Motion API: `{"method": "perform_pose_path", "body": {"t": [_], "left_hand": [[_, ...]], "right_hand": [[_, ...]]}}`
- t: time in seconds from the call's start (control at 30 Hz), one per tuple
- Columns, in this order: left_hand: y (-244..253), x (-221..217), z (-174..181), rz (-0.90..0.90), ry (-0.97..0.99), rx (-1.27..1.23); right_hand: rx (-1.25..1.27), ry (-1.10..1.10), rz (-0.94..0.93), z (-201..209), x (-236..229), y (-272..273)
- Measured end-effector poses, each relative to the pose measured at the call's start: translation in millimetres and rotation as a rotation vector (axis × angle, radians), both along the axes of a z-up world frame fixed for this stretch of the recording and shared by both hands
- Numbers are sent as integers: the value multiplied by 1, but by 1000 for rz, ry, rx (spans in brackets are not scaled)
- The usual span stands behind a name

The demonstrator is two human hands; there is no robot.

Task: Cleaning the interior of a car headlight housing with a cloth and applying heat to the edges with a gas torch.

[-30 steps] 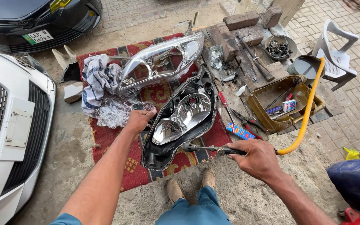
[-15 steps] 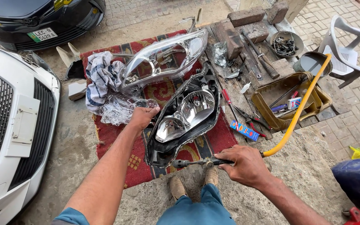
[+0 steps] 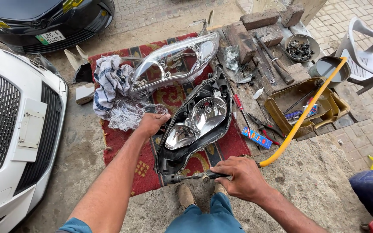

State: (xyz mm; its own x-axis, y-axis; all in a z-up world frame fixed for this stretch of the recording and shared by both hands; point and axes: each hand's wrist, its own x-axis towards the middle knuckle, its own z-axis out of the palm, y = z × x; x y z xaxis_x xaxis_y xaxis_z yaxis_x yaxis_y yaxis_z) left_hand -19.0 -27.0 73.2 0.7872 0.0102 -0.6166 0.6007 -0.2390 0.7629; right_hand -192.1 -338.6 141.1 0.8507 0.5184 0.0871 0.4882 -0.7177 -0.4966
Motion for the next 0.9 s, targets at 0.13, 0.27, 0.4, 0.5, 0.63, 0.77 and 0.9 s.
{"method": "perform_pose_path", "body": {"t": [0.13,0.27,0.4,0.5,0.63,0.77,0.9], "left_hand": [[0,2,-3,9,6,-6],[1,2,-4,-48,14,27],[0,2,0,-87,29,76],[1,2,0,-101,47,56],[0,3,2,-98,57,75],[0,2,-1,-98,50,61],[22,18,-91,-92,-108,89]], "right_hand": [[3,-6,2,3,3,10],[50,-57,-21,3,5,13],[48,-123,-70,9,10,14],[56,-136,-102,14,13,10],[67,-175,-153,16,20,3],[44,-151,-210,29,25,-6],[186,-107,-312,47,33,-10]]}}
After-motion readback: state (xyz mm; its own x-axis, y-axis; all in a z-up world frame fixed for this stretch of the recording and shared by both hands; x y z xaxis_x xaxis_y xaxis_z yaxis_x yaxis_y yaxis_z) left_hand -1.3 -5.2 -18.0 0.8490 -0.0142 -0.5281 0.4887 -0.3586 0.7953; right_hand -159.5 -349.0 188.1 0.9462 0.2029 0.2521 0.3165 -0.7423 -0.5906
